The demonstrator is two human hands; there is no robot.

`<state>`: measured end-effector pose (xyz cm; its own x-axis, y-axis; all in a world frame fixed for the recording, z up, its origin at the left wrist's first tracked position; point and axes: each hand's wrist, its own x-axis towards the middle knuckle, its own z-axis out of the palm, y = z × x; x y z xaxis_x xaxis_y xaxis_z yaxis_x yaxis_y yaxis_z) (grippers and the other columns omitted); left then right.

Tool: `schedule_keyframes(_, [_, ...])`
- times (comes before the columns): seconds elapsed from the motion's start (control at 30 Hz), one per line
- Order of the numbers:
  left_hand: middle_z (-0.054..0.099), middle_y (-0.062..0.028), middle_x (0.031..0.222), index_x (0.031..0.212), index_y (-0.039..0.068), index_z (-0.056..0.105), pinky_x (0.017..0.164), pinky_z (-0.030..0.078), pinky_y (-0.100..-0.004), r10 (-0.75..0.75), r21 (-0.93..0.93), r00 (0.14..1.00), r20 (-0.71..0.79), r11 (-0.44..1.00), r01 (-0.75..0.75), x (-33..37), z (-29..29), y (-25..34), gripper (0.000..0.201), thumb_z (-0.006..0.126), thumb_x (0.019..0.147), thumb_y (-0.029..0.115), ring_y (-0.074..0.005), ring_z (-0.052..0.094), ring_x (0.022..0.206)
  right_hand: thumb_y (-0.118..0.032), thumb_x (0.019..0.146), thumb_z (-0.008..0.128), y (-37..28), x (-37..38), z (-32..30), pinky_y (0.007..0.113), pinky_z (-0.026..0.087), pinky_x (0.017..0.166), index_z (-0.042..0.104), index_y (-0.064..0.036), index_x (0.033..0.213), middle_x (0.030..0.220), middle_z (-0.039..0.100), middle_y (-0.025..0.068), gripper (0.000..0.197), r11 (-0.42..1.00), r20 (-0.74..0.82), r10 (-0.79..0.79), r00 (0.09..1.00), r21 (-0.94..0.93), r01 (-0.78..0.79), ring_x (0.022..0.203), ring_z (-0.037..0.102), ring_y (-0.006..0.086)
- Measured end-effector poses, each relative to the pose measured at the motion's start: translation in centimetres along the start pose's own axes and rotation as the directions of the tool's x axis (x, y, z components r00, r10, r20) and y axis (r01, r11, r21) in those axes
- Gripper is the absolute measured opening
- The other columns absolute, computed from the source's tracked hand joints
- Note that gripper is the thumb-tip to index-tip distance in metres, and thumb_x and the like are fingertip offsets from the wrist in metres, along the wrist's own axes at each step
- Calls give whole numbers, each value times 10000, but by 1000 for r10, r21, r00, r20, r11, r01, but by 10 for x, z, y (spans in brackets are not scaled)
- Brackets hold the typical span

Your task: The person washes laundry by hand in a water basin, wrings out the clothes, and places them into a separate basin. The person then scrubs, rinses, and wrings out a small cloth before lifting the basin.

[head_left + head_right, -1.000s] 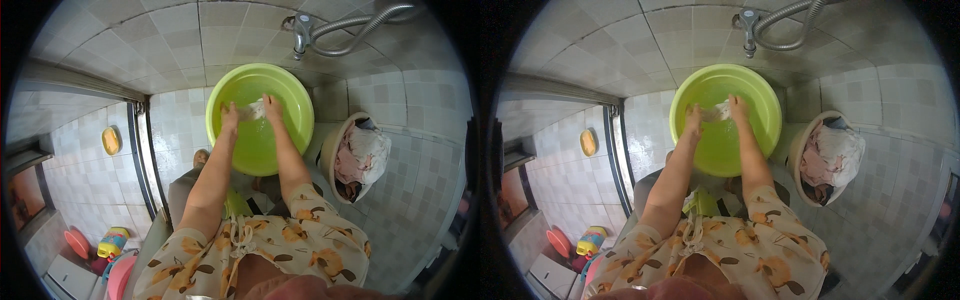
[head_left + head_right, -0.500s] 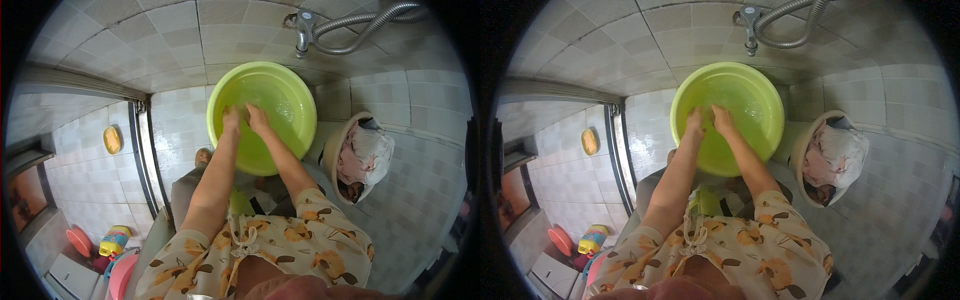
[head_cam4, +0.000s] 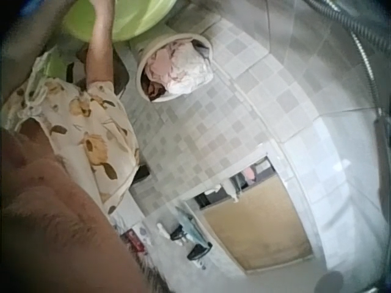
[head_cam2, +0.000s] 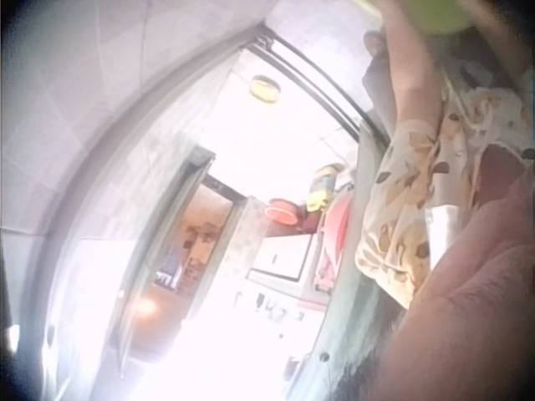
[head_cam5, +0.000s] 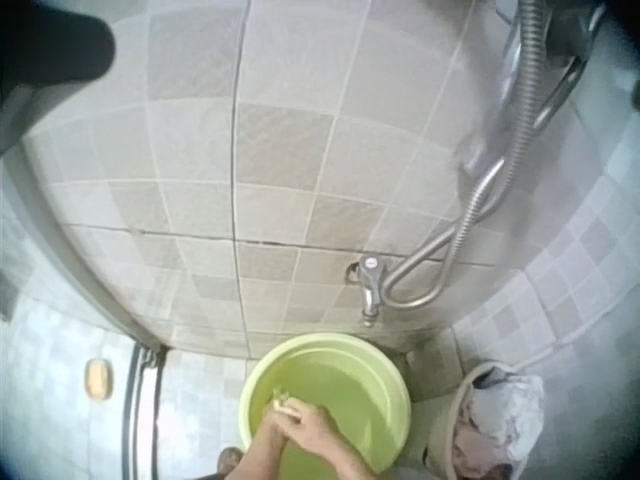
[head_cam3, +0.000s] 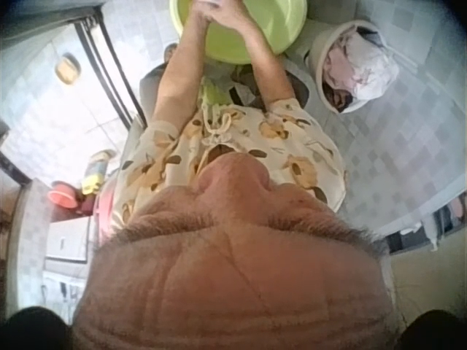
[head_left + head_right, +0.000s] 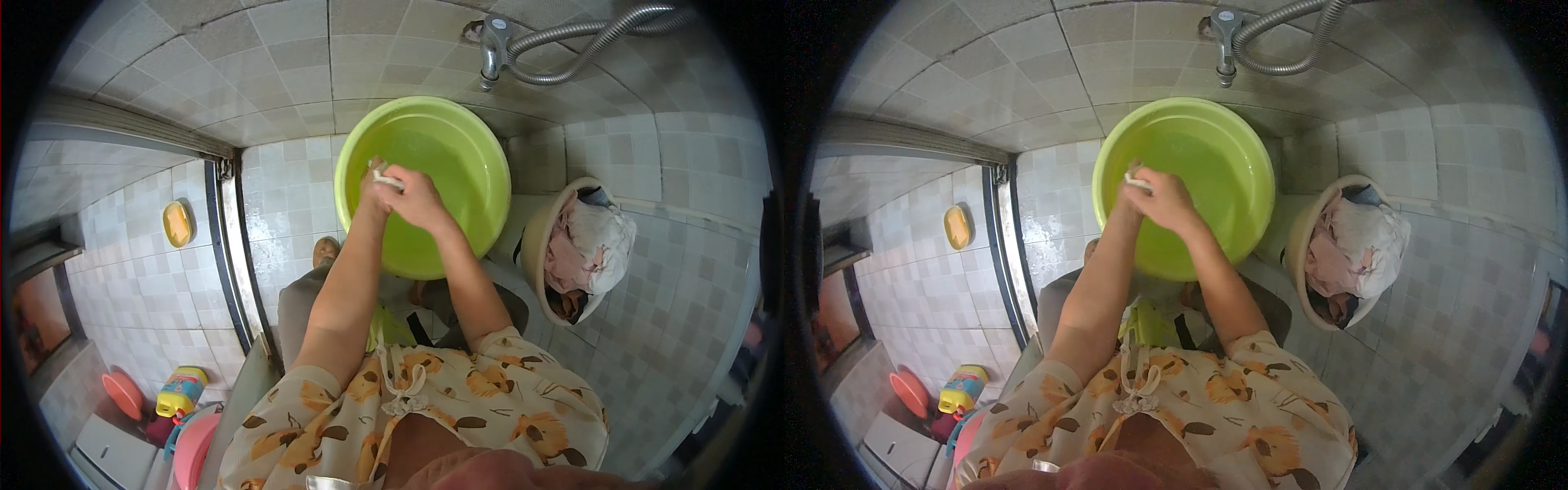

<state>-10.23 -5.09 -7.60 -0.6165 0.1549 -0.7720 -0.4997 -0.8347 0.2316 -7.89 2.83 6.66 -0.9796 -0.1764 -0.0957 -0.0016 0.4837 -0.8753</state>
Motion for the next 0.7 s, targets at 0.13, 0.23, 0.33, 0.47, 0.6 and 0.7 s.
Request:
schedule_keyframes(0.13, [592, -130, 929, 983, 51, 569, 661, 503, -369, 277, 693, 895, 350, 567, -446, -19, 22, -14, 257, 427, 918, 255, -223, 597, 801, -337, 816, 587, 49, 34, 1, 384, 461, 623, 618, -21, 852, 688, 584, 179, 320, 921, -264, 251, 931, -231, -314, 608, 584, 258])
schedule_keyframes(0.23, [590, -71, 955, 1029, 74, 549, 752, 472, -350, 12, 375, 987, 158, 924, -71, -86, 85, -5, 284, 368, 927, 268, -189, 572, 869, -354, 839, 549, 70, 42, -46, 347, 463, 798, 635, -82, 996, 985, 633, 151, 326, 851, -132, 488, 863, -147, -504, 885, 593, 289])
schedule_keyframes(0.33, [585, -90, 1024, 1089, 58, 542, 818, 450, -364, 74, 462, 967, 245, 868, -184, -104, 100, 4, 357, 383, 932, 336, -209, 561, 946, -349, 873, 530, 54, 24, -45, 318, 438, 860, 565, -103, 1171, 1149, 574, 90, 388, 496, -56, 349, 935, 858, -134, 997, 551, 216])
schedule_keyframes(0.47, [542, -182, 1180, 1185, 16, 536, 927, 397, -341, 308, 601, 907, 287, 679, -421, -116, 117, 7, 514, 382, 928, 433, -274, 534, 1066, -330, 878, 567, -27, -5, -55, 309, 417, 917, 456, -68, 1300, 1182, 514, 59, 509, 351, 42, 260, 965, 927, -135, 1052, 503, 160])
schedule_keyframes(0.6, [280, -199, 1436, 1402, 67, 315, 1006, 356, -409, 589, 794, 732, 341, 236, -560, -134, 128, -4, 695, 368, 912, 557, -324, 434, 1218, -268, 814, 647, -42, -18, -49, 281, 458, 800, 567, 5, 1134, 1049, 603, 60, 428, 652, -366, 231, 901, 746, 136, 915, 583, 175])
schedule_keyframes(0.7, [460, -208, 1281, 1325, 37, 408, 875, 458, -456, 194, 572, 941, 276, 754, -323, -168, 134, -2, 662, 367, 917, 557, -298, 543, 1061, -221, 800, 627, -43, -17, -57, 287, 474, 727, 617, 0, 977, 894, 646, 84, 284, 796, -509, 248, 825, 593, 127, 787, 608, 187])
